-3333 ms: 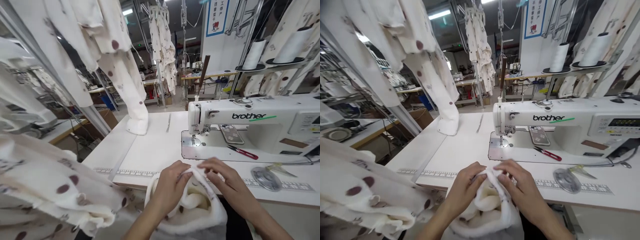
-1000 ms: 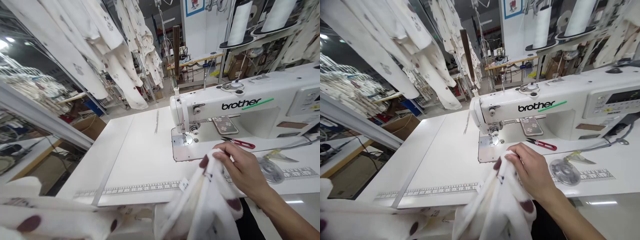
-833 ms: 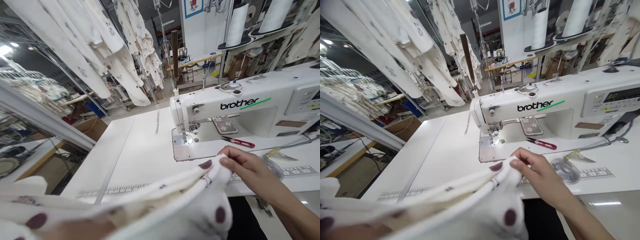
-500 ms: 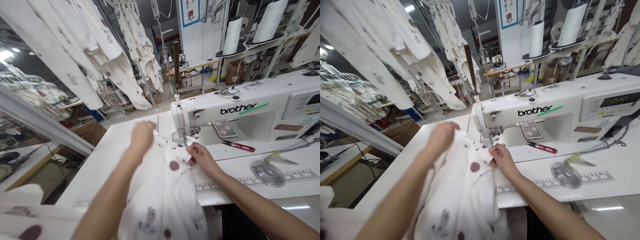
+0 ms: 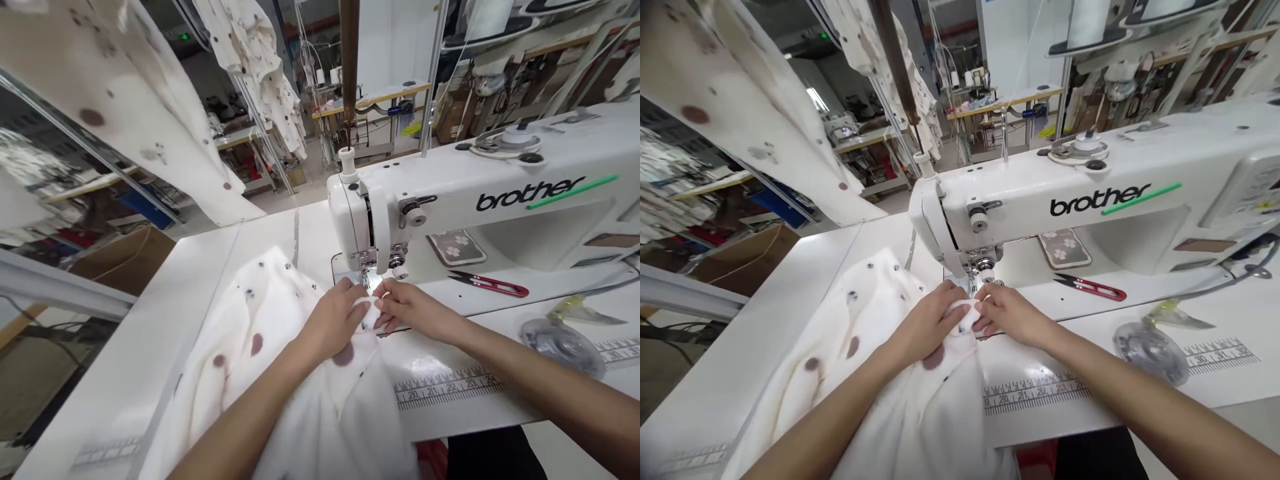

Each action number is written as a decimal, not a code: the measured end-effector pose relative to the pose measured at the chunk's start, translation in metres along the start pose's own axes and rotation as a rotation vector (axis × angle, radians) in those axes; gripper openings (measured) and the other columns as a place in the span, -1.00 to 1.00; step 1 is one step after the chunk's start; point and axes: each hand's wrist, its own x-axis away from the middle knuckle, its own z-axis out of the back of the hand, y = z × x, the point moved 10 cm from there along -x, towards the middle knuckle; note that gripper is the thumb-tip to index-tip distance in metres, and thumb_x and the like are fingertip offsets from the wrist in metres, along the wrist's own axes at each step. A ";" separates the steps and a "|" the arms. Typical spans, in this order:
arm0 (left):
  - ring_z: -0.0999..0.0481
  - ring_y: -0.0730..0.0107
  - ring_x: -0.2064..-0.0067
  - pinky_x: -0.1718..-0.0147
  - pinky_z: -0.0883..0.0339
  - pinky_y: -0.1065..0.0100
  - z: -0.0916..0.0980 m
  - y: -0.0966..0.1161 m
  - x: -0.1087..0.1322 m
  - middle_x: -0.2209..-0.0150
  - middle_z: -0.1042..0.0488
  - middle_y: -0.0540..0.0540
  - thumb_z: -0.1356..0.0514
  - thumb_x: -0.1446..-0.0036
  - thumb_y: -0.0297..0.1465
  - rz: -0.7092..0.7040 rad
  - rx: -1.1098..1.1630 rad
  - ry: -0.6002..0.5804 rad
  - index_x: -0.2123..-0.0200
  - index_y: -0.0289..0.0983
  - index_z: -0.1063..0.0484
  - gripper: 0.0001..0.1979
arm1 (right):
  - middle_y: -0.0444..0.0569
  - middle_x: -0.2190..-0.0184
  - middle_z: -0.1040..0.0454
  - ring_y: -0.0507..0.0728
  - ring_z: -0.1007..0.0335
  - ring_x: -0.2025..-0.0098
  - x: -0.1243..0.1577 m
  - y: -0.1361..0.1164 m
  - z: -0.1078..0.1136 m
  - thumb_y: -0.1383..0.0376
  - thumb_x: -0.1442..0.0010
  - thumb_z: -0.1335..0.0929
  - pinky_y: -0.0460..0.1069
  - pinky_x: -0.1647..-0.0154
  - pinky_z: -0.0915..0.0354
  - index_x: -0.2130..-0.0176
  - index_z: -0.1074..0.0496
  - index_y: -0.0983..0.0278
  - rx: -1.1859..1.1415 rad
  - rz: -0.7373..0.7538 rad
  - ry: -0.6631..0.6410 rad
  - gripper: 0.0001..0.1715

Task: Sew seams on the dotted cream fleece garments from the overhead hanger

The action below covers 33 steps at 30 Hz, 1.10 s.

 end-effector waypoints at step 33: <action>-0.38 0.40 0.43 0.40 -0.19 0.40 0.002 -0.048 -0.036 0.49 -0.39 0.01 -0.06 -0.02 -0.45 0.233 0.050 0.278 0.41 -0.26 -0.39 -0.89 | -0.08 0.52 -0.42 0.09 -0.34 0.45 -0.018 -0.029 0.044 0.25 -0.09 -0.28 -0.09 0.48 -0.15 0.45 -0.38 0.26 0.885 0.178 0.522 -0.85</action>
